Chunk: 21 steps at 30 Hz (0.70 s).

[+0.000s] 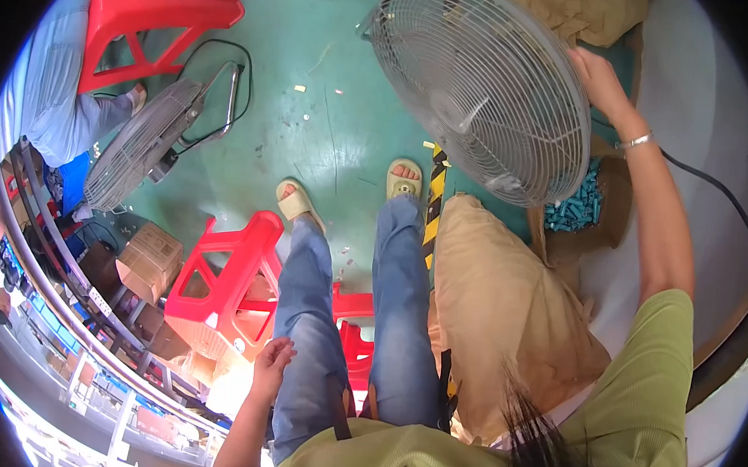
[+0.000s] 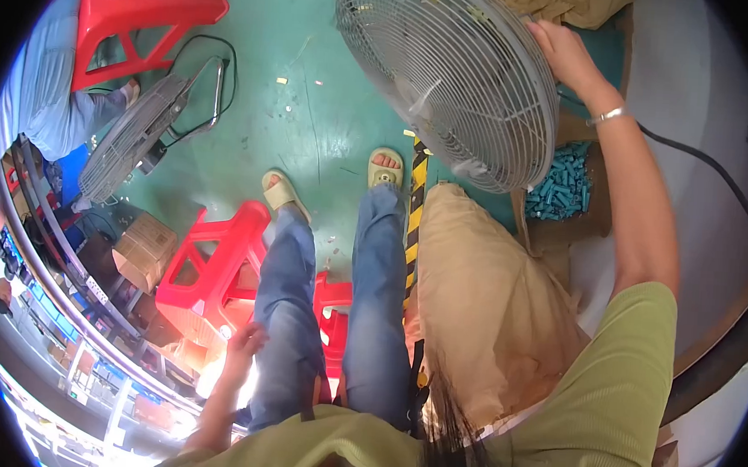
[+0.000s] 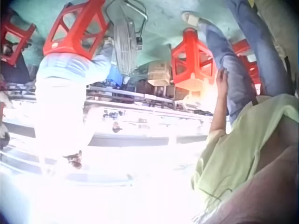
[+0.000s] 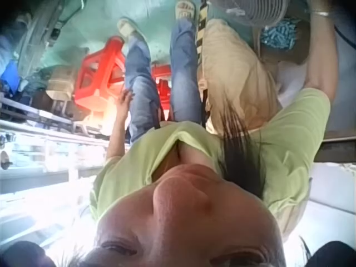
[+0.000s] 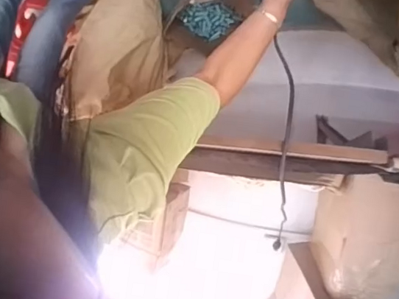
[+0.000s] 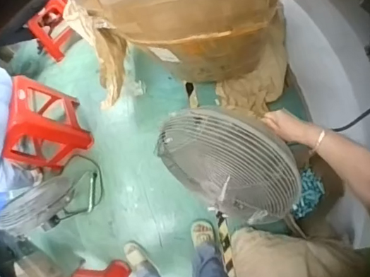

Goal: Assembling electronic components by connecting circuit boards and wires into plastic housings on a production line.

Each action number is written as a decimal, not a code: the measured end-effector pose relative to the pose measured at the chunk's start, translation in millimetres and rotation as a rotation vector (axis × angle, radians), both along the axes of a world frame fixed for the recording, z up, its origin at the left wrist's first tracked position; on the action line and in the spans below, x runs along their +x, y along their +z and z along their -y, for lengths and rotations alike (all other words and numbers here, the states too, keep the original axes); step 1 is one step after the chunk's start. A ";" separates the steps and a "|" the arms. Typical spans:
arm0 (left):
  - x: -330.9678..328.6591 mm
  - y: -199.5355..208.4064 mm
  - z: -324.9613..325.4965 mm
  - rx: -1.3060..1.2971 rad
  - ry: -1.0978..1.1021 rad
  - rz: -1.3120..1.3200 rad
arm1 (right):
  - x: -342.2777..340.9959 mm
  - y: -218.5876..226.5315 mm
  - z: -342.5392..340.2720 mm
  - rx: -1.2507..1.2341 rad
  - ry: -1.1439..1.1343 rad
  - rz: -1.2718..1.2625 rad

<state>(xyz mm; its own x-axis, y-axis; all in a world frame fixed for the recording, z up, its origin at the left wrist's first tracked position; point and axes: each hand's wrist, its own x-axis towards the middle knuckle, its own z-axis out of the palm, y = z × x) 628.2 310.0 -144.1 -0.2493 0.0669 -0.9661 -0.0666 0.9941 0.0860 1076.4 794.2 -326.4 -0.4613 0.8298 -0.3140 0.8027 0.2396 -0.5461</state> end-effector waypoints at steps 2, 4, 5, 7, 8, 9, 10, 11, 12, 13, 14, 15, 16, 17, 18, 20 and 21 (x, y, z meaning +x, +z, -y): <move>-3.2 -4.5 -1.5 0.011 0.017 -0.020 | 5.4 -7.0 2.5 0.002 -0.014 0.019; -5.0 -9.2 -1.1 0.024 0.028 -0.021 | 9.5 -6.5 2.2 0.078 -0.046 0.011; -5.2 -9.1 1.2 0.003 0.040 -0.026 | 12.1 -5.7 -1.1 0.079 -0.046 0.023; -5.7 -11.2 0.7 -0.019 0.052 -0.033 | 11.9 -6.8 -9.1 -0.037 -0.030 0.078; -6.3 -12.4 -1.0 -0.021 0.063 -0.038 | 13.1 -7.1 -11.0 -0.037 -0.031 0.082; -8.0 -11.5 -1.2 -0.028 0.072 -0.046 | 11.6 -6.4 -9.9 -0.009 -0.003 0.083; -8.2 -10.1 -2.2 -0.033 0.069 -0.044 | 10.6 -5.7 -9.0 0.019 0.024 0.083; -7.6 -8.4 -3.6 -0.028 0.059 -0.036 | 10.7 -7.0 -10.3 0.013 0.020 0.085; -7.1 -8.1 -5.2 -0.020 0.049 -0.032 | 9.0 -7.8 -15.0 0.034 0.040 0.066; -7.6 -8.5 -4.4 -0.022 0.044 -0.034 | 8.9 -7.8 -17.9 0.054 0.060 0.048; -8.3 -9.5 -2.4 -0.024 0.044 -0.031 | 10.2 -7.2 -19.5 0.040 0.058 0.046; -6.9 -11.4 -1.5 -0.023 0.044 -0.024 | 18.7 -11.0 -25.0 0.038 0.053 0.049; -4.6 -14.9 -3.3 -0.025 0.038 -0.019 | 28.9 -17.5 -33.9 0.041 0.062 0.060; -5.7 -14.7 -6.1 -0.019 0.043 -0.023 | 31.6 -17.4 -33.0 0.030 0.067 0.071; -6.3 -14.0 -8.2 -0.012 0.048 -0.025 | 28.5 -15.6 -30.1 -0.017 0.030 0.076; -4.5 -10.0 -10.6 -0.021 0.032 -0.041 | 36.7 -36.8 -35.2 -0.003 0.018 0.124; -3.8 -5.9 -9.3 -0.026 0.029 -0.076 | 33.3 -38.0 -36.3 0.015 0.019 0.154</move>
